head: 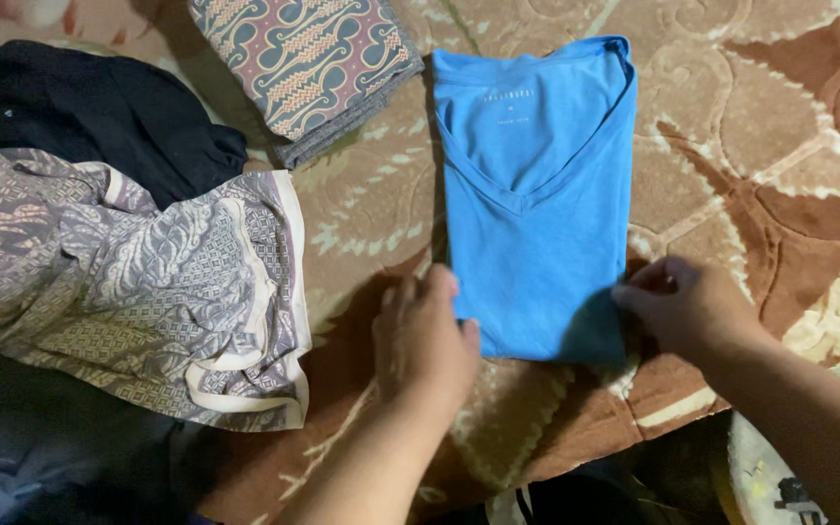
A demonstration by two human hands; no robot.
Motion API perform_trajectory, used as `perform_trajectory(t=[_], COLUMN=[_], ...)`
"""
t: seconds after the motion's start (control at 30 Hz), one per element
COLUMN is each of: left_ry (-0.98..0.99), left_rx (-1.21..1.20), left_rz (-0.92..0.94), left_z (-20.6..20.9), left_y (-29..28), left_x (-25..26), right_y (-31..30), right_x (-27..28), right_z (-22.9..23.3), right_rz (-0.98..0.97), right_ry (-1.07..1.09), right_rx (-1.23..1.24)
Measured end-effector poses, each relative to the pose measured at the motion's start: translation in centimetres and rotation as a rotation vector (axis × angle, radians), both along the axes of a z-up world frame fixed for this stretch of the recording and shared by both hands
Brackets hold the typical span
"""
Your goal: The person folds a patterned cloth, a blue t-shirt, and a black t-shirt on a bed. They smooth and fold each item by hand, then place the finished folds on the bed.
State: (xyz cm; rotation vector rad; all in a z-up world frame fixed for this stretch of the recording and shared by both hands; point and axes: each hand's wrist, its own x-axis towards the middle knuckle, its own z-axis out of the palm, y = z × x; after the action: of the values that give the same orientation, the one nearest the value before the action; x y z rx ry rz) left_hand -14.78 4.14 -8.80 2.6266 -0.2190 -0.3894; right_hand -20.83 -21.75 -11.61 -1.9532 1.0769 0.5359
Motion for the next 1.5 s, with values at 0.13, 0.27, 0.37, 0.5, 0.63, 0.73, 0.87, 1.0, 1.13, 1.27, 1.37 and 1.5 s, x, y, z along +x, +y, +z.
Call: perform_trajectory(t=[0.13,0.27,0.37,0.5,0.63,0.73,0.87,1.0,1.13,1.27,1.37,1.5], left_ry=[0.132,-0.009,-0.016,-0.058,-0.109,-0.116,-0.073,-0.059,0.289,-0.146,0.06,0.356], left_rx=[-0.133,-0.146,-0.131,-0.212,-0.195,-0.203,-0.249,-0.288,-0.301,-0.14,-0.187,-0.237], left_rz=[-0.396,-0.649,-0.632,-0.559,-0.586,-0.61,-0.63,-0.565,0.213,0.288,0.271,0.289], left_z=[0.7,0.1,-0.9,-1.8,-1.8,-1.6,-0.7,0.9,1.4,0.3,-1.5,-3.1], left_y=[-4.2,-8.1,-9.4,-10.1,-10.5,-10.8,-10.9,-10.0,-7.7,-3.8,-1.2,0.5], left_x=[-1.7,-3.1,-3.7,-3.8,-3.8,-4.4,-5.1,-4.6,-1.9,-0.7,-0.6,-1.0], right_y=[-0.8,-2.7,-3.8,-4.2,-3.6,-3.3,-4.0,-5.4,-5.2,-2.2,0.2,3.8], right_x=[5.2,10.3,13.0,15.6,16.7,16.6,15.4,13.8,13.8,14.1,13.8,10.7], right_z=[2.3,3.9,4.1,3.2,3.3,3.8,3.1,1.2,0.3,1.0,2.7,4.1], right_rz=[-0.139,-0.179,-0.281,-0.257,-0.305,-0.257,-0.3,-0.042,0.173,0.113,0.04,0.397], right_ry=[-0.303,-0.319,-0.334,-0.247,-0.225,-0.186,-0.333,-0.519,-0.812,-0.391,-0.542,-0.698], right_rx=[0.087,0.191,0.236,0.206,0.098,-0.008,0.062,-0.38,-0.29,0.47,0.2,-0.398])
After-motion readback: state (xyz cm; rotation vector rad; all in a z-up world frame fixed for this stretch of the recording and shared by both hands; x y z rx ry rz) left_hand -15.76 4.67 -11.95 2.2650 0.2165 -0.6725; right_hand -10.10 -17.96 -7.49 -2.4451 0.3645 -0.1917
